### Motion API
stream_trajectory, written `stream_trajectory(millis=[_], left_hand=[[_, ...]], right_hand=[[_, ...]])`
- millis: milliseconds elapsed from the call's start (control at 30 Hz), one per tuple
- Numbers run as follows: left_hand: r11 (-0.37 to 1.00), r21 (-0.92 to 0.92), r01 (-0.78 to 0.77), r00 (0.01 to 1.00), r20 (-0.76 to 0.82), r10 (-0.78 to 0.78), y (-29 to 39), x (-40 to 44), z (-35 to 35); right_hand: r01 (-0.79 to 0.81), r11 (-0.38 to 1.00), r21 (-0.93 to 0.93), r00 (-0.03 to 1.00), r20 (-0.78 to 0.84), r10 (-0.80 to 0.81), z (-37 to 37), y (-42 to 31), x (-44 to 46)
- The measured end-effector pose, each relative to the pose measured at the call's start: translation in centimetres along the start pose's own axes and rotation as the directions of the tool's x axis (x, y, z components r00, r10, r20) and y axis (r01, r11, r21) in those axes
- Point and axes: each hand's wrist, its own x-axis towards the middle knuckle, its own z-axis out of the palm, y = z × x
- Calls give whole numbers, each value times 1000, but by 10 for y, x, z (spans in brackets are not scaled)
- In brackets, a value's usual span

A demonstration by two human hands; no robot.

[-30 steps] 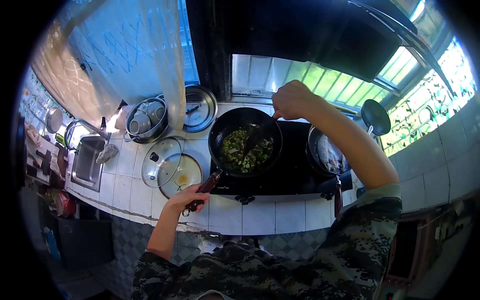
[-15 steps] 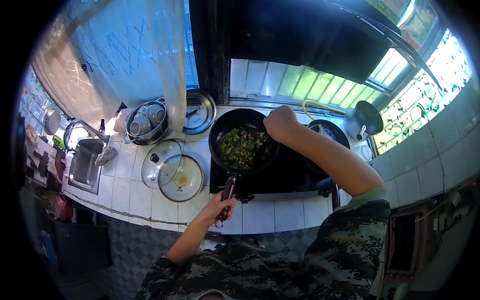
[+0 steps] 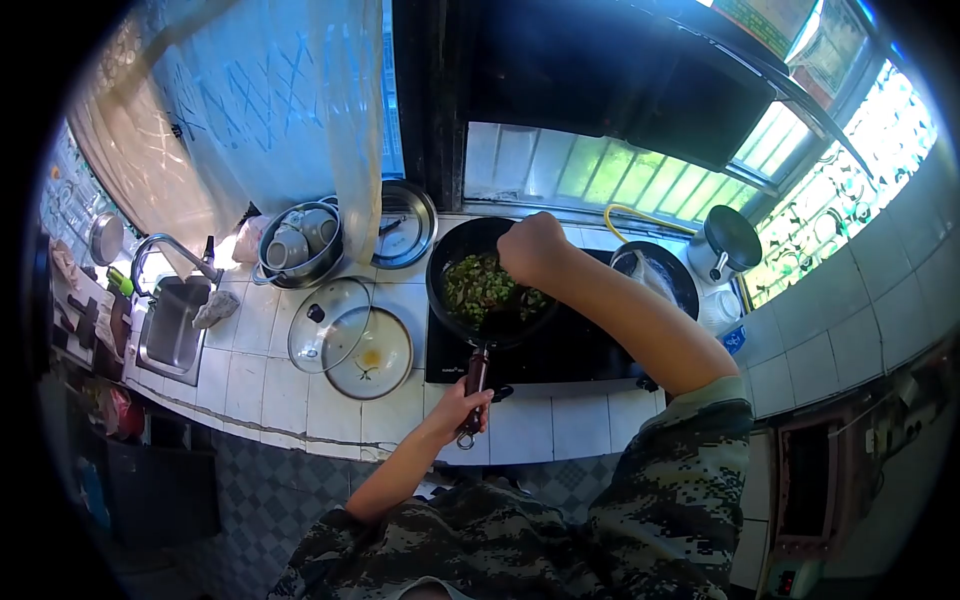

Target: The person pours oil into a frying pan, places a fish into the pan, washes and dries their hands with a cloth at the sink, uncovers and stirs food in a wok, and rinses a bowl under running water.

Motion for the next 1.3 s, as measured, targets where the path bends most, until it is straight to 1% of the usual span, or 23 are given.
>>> stream_trajectory(millis=[67, 133, 200, 267, 333, 367, 400, 467, 500, 533, 600, 633, 667, 733, 767, 833, 867, 933, 1000, 1067, 1133, 1200, 1300], left_hand=[[1000, -1, 7, 1000, 10, -7, -4, 0, 4], [1000, 4, -1, 1000, -22, 1, -8, -2, 11], [1000, -2, -9, 1000, -21, 9, -10, 0, 12], [1000, -1, -12, 1000, -15, 12, -9, -1, 11], [1000, -2, -9, 1000, -12, 9, -9, 1, 9], [1000, 3, -5, 1000, -9, 5, -9, 1, 10], [1000, 9, -1, 1000, -3, 1, -9, 2, 11], [1000, -27, -16, 1000, -23, 15, -4, -3, 16], [1000, -22, -16, 1000, -18, 16, -3, -3, 16], [999, -30, -11, 1000, -22, 11, -3, -2, 14], [999, -39, -4, 1000, -24, 3, -3, -3, 12], [999, -33, 4, 999, -34, -5, -2, -3, 12], [1000, -27, 12, 999, -44, -13, -3, -3, 12], [999, -37, 9, 999, -35, -10, -3, -3, 11], [999, -43, 3, 1000, -24, -4, -3, -3, 11], [999, -36, 3, 1000, -26, -4, -2, -4, 13], [999, -33, -1, 1000, -31, 0, -2, -4, 13], [999, -40, 2, 1000, -23, -3, -3, -4, 13], [999, -46, -1, 1000, -18, 0, -1, -2, 13], [999, -36, 9, 1000, -10, -10, -2, -4, 12], [999, -50, 7, 1000, -6, -8, -2, -5, 13], [998, -63, -1, 1000, -1, 1, -1, -5, 14], [998, -68, 7, 1000, -7, -8, -1, -5, 13]], right_hand=[[45, 999, -30, 998, 42, -44, 2, -10, 5], [36, 999, -11, 999, 33, -36, 17, -20, 18], [-38, 999, -14, 999, -25, 38, 28, -21, 33], [-15, 1000, 8, 998, -59, 15, 2, -19, 20], [-69, 984, 162, 997, -15, 72, -17, -17, 15], [-57, 983, 173, 998, 40, 51, -20, -18, 18], [-65, 982, 176, 997, 42, 59, -14, -22, 26], [-164, 982, 90, 981, 119, 153, 16, -30, 51], [-216, 971, 97, 975, 70, 210, 29, -26, 63], [-220, 971, 98, 974, 70, 214, 25, -20, 60], [-201, 969, 144, 978, -17, 206, 13, -6, 43], [-181, 979, 94, 979, -74, 188, 8, 2, 37], [-180, 980, 91, 980, -72, 186, 5, 11, 34], [-285, 958, 43, 958, -4, 285, 1, 22, 33], [-287, 957, 45, 958, -2, 288, 2, 22, 35], [-424, 903, -73, 890, 151, 430, 7, 18, 41], [-428, 901, -72, 888, 152, 434, 13, 16, 47], [-525, 850, -44, 805, 298, 513, 26, 9, 58], [-513, 858, 3, 825, 277, 493, 37, 6, 64], [-440, 898, 23, 894, 102, 436, 38, 2, 60], [-451, 890, 61, 891, 88, 445, 33, 9, 53], [-525, 848, 73, 851, 74, 520, 23, 10, 47], [-558, 830, 22, 830, 13, 558, 46, 4, 54]])
